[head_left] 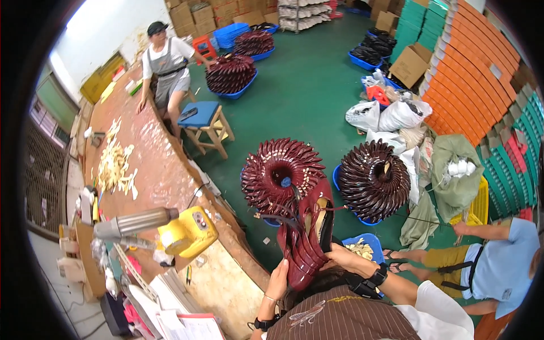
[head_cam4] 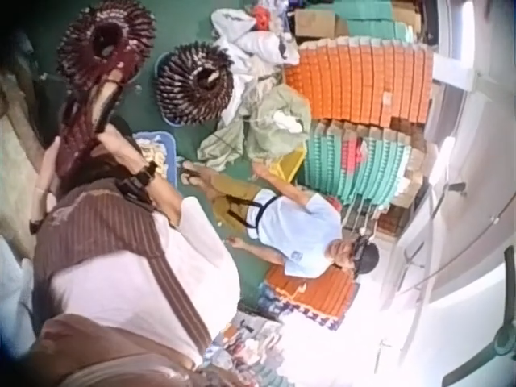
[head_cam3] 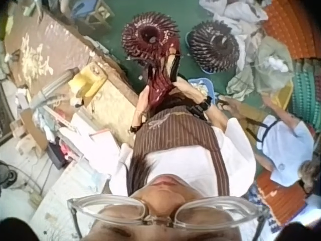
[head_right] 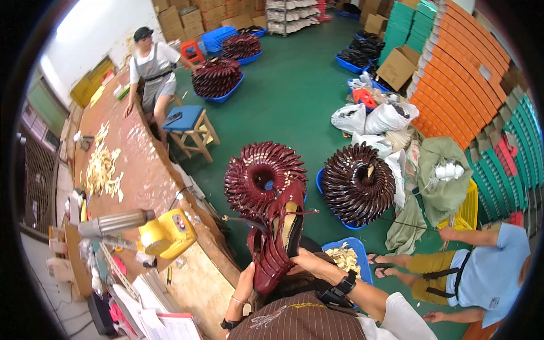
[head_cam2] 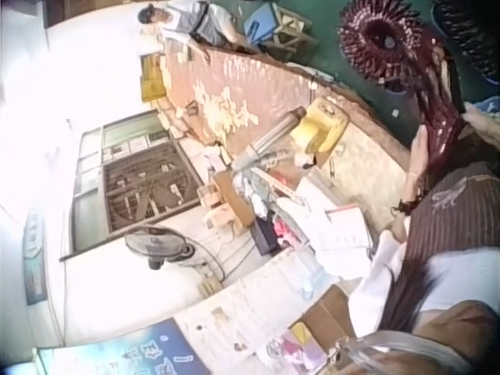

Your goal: The recorder is inspecting and sorting high-heeled shoes on a workbench, checking quality and preparing them for further processing.

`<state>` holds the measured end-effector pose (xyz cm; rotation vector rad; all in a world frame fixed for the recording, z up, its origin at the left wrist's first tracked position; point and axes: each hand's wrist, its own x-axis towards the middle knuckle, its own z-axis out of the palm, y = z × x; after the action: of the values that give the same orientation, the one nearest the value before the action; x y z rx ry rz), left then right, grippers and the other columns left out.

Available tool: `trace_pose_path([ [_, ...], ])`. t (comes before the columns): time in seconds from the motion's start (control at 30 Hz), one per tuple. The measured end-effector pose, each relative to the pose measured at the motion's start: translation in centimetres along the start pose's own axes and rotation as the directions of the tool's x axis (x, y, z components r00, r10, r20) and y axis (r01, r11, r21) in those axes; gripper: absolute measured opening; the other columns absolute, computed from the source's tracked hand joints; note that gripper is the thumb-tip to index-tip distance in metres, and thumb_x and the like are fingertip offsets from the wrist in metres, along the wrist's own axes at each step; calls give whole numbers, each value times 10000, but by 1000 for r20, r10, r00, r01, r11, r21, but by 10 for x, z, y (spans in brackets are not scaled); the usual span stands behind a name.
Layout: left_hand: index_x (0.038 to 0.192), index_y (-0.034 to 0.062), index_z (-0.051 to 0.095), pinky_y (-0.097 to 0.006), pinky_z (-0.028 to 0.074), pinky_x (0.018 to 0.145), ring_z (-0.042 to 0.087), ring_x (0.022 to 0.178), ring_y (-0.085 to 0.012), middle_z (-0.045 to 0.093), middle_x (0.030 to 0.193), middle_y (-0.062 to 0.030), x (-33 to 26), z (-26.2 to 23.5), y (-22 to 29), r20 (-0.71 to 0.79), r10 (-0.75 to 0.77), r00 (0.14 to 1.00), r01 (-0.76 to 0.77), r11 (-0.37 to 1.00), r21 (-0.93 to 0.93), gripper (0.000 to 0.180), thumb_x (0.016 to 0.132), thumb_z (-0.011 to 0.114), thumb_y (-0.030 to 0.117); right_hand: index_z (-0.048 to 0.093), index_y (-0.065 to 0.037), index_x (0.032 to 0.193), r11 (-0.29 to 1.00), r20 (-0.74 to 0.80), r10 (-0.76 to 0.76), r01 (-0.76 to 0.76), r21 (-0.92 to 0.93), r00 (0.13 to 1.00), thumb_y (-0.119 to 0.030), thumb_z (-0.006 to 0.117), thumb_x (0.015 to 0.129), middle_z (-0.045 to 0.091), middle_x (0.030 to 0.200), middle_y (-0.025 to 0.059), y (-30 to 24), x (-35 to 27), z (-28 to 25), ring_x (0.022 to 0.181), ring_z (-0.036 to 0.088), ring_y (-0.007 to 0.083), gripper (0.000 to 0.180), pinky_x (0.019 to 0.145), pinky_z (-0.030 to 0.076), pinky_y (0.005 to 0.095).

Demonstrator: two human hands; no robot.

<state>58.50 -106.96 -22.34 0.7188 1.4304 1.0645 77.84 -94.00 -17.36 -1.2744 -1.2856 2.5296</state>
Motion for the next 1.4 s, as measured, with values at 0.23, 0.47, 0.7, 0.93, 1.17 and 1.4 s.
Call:
trace_pose_path([
  [0.23,1393,-24,215,-303,347,1007,464,1164,-203,430,1315,-174,-8,8,49,-50,86,995,-96,964,-247,551,969,455,233,450,-43,1275,897,36,15,-30,442,999,-48,422,938,532,1249,149,-19,1,5,1086,568,299,339,926,472,526],
  [0.47,1372,14,218,-319,387,972,466,1148,-187,440,1291,-181,-15,4,62,-80,131,988,-151,925,-349,595,912,553,185,495,-50,1235,830,119,43,-102,548,992,-95,471,935,550,1222,144,-17,20,1,1136,530,298,304,991,407,551],
  [0.7,1437,30,251,-337,320,1038,344,1291,-223,361,1391,-148,-22,-11,39,-249,208,946,-258,948,-187,718,866,640,229,507,0,1216,782,298,159,-304,544,941,-135,468,942,531,1243,173,-34,48,19,1154,515,314,308,1027,391,513],
  [0.93,1357,22,388,-359,401,963,476,1184,-244,484,1276,-136,-17,-25,39,-523,133,842,-207,975,-86,628,850,667,267,493,52,1200,765,289,304,-413,494,908,-86,407,946,499,1257,214,-54,86,38,1173,493,343,301,1052,370,507],
  [1.17,1213,8,528,-354,432,929,529,1121,-232,554,1185,-128,6,-55,34,-660,31,750,-251,938,-241,438,866,647,246,500,67,1174,782,307,329,-440,442,893,-75,421,930,522,1216,221,-85,147,54,1171,485,361,293,1058,359,516],
  [1.4,1221,9,558,-343,447,903,554,1086,-227,572,1179,-133,44,-93,50,-828,101,551,-291,953,-78,431,855,655,216,521,39,1165,821,310,389,-479,311,868,-64,432,920,547,1191,193,-126,221,77,1138,511,351,280,1037,380,515],
])
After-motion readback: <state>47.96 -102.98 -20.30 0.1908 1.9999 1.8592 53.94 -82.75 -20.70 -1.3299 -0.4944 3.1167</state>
